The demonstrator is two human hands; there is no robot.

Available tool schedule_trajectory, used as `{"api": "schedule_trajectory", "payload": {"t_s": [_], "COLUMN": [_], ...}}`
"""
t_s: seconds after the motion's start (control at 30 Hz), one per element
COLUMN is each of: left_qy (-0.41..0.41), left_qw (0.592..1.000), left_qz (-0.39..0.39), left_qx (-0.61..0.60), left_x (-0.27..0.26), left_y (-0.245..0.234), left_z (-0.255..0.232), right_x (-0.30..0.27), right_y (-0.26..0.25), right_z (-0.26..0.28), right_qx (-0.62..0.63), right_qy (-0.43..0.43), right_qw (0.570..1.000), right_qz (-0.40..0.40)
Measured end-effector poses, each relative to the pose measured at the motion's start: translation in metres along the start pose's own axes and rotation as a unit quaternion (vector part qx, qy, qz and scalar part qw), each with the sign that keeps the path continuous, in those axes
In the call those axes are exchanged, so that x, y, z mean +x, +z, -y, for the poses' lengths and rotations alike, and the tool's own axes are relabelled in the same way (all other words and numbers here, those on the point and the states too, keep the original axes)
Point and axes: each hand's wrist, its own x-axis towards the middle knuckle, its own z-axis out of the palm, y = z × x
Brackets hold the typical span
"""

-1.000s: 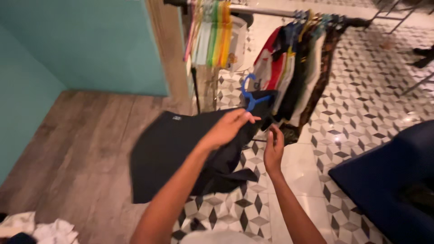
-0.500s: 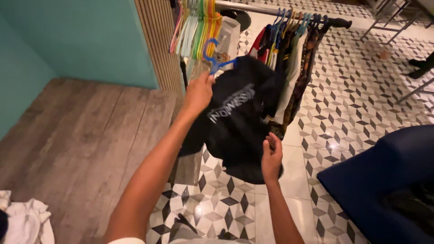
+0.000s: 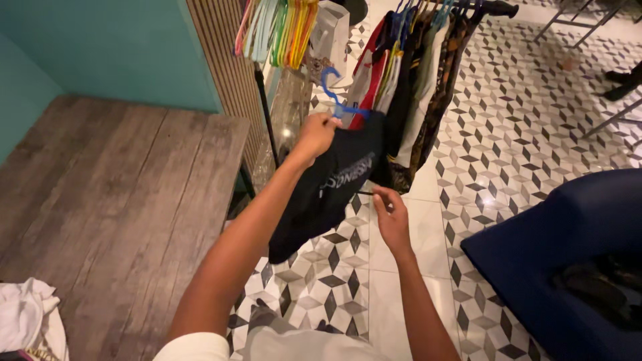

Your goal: The person smooths a black t-shirt on a wooden table, places a blue hanger inside it, and hangs it on a clothing rack. Then the person smooths a gray t-shirt, places it on a hanger, and hangs it on the rack.

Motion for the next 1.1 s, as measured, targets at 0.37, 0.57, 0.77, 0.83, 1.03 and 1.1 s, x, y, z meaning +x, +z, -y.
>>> {"api": "schedule_trajectory", "payload": {"t_s": [0.37,0.57,0.77,0.83,1.03,1.1], "left_qy": [-0.015,0.153,0.271,0.324,0.357,0.336], "left_qw": [0.970,0.981,0.927,0.901,0.929,0.937], "left_qz": [0.102,0.062,-0.201,-0.202,0.018,0.061], "left_qx": [-0.219,-0.098,0.162,0.205,0.094,0.071], "left_x": [-0.062,-0.095,-0.095,-0.089,-0.068,-0.066], "left_y": [0.057,0.039,-0.038,-0.065,-0.087,-0.082], "left_z": [-0.067,-0.129,-0.160,-0.157,-0.152,-0.158], "right_x": [0.114,0.125,0.126,0.126,0.132,0.132], "right_y": [-0.029,-0.064,-0.095,-0.111,-0.151,-0.152], "right_z": [0.083,0.167,0.202,0.205,0.209,0.209], "right_qx": [-0.012,-0.253,-0.230,-0.218,-0.075,-0.104], "right_qy": [-0.076,-0.109,-0.184,-0.218,-0.095,-0.105], "right_qw": [0.972,0.947,0.949,0.945,0.963,0.956], "right_qz": [0.221,0.167,0.110,0.112,0.241,0.252]}}
